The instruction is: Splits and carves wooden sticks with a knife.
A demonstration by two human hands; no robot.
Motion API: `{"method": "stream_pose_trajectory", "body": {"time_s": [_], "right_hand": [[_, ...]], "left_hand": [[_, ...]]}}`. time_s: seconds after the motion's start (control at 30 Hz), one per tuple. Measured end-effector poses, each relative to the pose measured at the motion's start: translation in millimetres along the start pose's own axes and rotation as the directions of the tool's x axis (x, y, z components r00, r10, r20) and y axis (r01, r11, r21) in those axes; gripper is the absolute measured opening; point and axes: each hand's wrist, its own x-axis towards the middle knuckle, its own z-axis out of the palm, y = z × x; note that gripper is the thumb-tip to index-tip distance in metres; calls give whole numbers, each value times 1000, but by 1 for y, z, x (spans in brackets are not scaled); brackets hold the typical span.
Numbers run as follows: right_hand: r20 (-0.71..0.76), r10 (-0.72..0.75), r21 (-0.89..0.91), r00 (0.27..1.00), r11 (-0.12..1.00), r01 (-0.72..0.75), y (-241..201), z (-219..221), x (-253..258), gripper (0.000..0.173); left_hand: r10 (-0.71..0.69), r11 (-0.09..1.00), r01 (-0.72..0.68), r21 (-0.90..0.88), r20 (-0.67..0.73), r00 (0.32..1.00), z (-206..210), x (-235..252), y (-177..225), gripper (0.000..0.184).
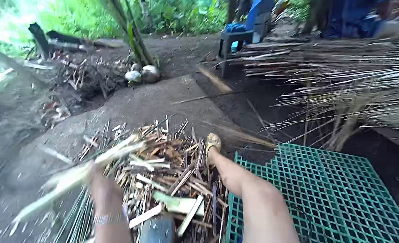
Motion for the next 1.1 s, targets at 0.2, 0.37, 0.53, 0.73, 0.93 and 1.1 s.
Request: {"method": "stream_pose_trajectory", "body": {"time_s": [0.2, 0.37, 0.53, 0.73, 0.93, 1.1], "right_hand": [[346, -9, -110, 938, 993, 50, 69, -16, -7, 38], [432, 37, -215, 901, 975, 63, 126, 7, 20, 46], [511, 36, -336, 859, 928, 161, 78, 8, 4, 55], [428, 266, -380, 864, 920, -95, -94, -59, -33, 40], [423, 195, -345, 885, 938, -41, -107, -61, -41, 39], [-12, -122, -187, 993, 975, 117, -76, -43, -32, 38]], "left_hand": [[-336, 695, -94, 713, 437, 835, -31, 8, -166, 63], [-744, 208, -538, 817, 489, 456, -50, -45, -236, 62], [-806, 12, -659, 752, 397, 438, -30, -57, -248, 63], [-715, 78, -727, 683, 546, 437, -27, -46, -243, 47], [0, 612, -411, 676, 519, 855, -38, -45, -159, 38], [394, 854, -421, 306, 149, 907, -90, -51, -106, 34]]}}
